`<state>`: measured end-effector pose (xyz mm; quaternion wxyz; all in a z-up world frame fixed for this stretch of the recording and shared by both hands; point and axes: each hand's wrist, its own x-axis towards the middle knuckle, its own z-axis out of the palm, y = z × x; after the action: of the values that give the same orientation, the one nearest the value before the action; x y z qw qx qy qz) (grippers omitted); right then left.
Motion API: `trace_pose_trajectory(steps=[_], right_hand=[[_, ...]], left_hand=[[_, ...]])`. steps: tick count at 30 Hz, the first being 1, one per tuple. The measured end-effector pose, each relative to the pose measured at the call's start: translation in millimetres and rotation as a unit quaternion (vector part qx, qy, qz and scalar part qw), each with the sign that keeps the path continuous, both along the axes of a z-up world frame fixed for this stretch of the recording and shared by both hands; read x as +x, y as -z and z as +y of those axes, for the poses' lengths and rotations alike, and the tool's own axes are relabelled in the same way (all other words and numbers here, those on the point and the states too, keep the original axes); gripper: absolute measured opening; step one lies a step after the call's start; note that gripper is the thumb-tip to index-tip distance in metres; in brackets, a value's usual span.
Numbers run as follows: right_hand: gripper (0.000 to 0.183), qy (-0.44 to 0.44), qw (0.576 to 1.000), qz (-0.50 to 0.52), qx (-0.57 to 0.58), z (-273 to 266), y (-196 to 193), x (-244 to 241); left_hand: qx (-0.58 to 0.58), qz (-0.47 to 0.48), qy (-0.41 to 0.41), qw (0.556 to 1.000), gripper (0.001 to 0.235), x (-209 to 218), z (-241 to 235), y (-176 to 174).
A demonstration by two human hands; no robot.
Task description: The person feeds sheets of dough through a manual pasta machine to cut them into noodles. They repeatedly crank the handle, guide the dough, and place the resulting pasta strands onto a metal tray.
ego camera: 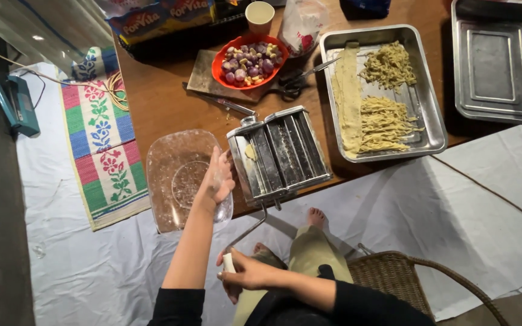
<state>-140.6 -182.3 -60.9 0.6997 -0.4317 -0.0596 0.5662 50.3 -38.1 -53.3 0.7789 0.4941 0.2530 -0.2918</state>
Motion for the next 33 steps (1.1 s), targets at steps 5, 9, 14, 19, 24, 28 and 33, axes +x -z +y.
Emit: trace_pose_trajectory(steps=[5, 9, 14, 19, 24, 28, 33], right_hand=[[0.021, 0.004, 0.997, -0.011, 0.074, -36.4, -43.0, 7.1], [0.02, 0.031, 0.995, 0.061, 0.074, -83.5, -71.4, 18.7], [0.014, 0.056, 0.998, 0.037, 0.022, -139.4, -82.1, 39.6], [0.027, 0.134, 0.983, 0.002, -0.125, -181.9, -20.5, 45.2], [0.039, 0.209, 0.971, -0.016, -0.112, -194.2, 64.6, 44.7], [0.033, 0.217, 0.962, -0.005, -0.166, -183.8, 85.8, 45.1], [0.035, 0.197, 0.956, -0.036, -0.215, -149.7, 111.8, 43.4]], left_hand=[[-0.015, -0.021, 0.0, 1.0, 0.096, 0.0, -13.7, -31.5], [-0.008, -0.008, 0.006, 1.0, 0.092, 2.2, -18.2, -33.8], [-0.082, 0.003, -0.06, 0.995, 0.09, 10.8, -17.7, 5.1], [-0.144, 0.01, -0.09, 0.986, 0.09, 14.2, -15.6, 42.6], [-0.179, 0.008, -0.121, 0.976, 0.086, 21.4, -11.6, 73.2], [-0.179, 0.02, -0.139, 0.974, 0.089, 21.8, -9.7, 76.9], [-0.17, 0.03, -0.144, 0.975, 0.093, 30.7, -1.9, 117.5]])
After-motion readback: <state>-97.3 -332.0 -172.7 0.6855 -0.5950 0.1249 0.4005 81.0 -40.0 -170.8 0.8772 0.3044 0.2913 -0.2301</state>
